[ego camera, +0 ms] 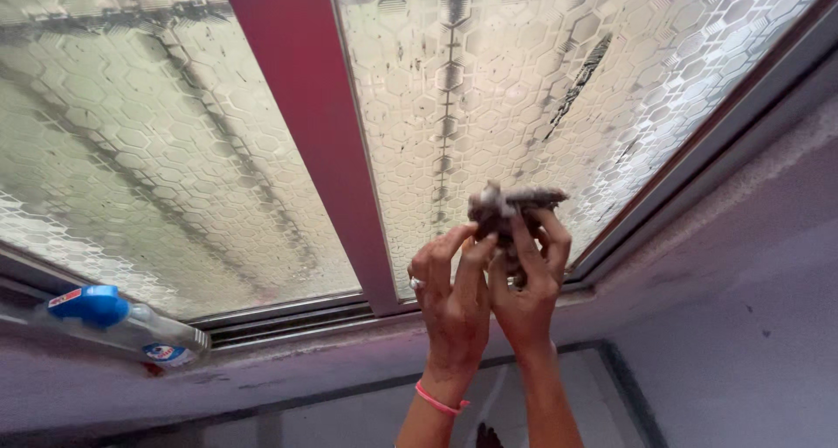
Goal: The person wipes a window pane and its frame with a cloth.
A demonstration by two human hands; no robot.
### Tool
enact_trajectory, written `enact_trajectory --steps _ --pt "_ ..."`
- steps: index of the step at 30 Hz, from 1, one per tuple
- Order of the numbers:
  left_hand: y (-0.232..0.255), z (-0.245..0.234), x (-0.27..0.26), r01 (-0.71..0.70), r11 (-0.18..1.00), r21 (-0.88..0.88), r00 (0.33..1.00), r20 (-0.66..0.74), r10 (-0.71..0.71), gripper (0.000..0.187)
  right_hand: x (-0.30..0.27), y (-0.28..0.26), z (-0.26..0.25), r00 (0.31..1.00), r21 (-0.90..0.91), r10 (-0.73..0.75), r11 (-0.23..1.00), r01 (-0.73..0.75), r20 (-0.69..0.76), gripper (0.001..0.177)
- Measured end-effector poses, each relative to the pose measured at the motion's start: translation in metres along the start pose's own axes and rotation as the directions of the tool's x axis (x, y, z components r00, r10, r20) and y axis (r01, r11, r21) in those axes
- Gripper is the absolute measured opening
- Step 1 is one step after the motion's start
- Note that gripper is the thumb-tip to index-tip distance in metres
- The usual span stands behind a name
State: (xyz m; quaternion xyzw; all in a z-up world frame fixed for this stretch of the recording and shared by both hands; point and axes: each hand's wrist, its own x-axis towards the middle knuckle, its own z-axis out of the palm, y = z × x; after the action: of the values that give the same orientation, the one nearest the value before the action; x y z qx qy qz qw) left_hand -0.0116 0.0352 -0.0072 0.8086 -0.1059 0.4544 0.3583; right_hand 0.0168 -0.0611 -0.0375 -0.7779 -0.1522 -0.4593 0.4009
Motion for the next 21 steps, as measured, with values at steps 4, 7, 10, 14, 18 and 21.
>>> enact_trajectory --steps 4,7,10,14,18,21 --pt "-0.017 -0.013 0.006 -0.055 0.988 -0.145 0.998 0.018 0.058 0.043 0.005 -0.013 0.01 0.997 0.043 -0.071 0.997 0.071 0.012 0.045" --pt "-0.033 -0.019 0.01 -0.054 0.987 -0.151 0.996 0.066 0.064 0.048 0.007 -0.019 0.019 0.995 0.221 0.104 0.97 -0.1 -0.003 0.047" --pt "-0.034 -0.015 0.003 0.003 0.99 -0.139 0.992 0.128 0.015 0.05 0.011 -0.02 0.022 0.999 0.08 -0.03 0.996 0.033 -0.04 0.038" --pt "-0.042 0.0 -0.008 -0.007 0.999 -0.049 0.998 0.069 0.011 0.046 0.011 -0.02 0.026 0.997 0.022 -0.067 0.997 0.067 -0.041 0.029" --pt "-0.047 0.01 -0.02 -0.06 0.981 0.183 0.997 -0.032 0.067 0.04 0.01 -0.02 0.027 0.998 0.039 -0.047 0.998 0.049 -0.043 0.026" --pt "-0.05 0.016 -0.027 -0.037 0.98 0.197 0.997 -0.06 0.05 0.038 0.011 -0.019 0.025 0.999 0.032 -0.048 0.998 0.048 -0.025 0.027"
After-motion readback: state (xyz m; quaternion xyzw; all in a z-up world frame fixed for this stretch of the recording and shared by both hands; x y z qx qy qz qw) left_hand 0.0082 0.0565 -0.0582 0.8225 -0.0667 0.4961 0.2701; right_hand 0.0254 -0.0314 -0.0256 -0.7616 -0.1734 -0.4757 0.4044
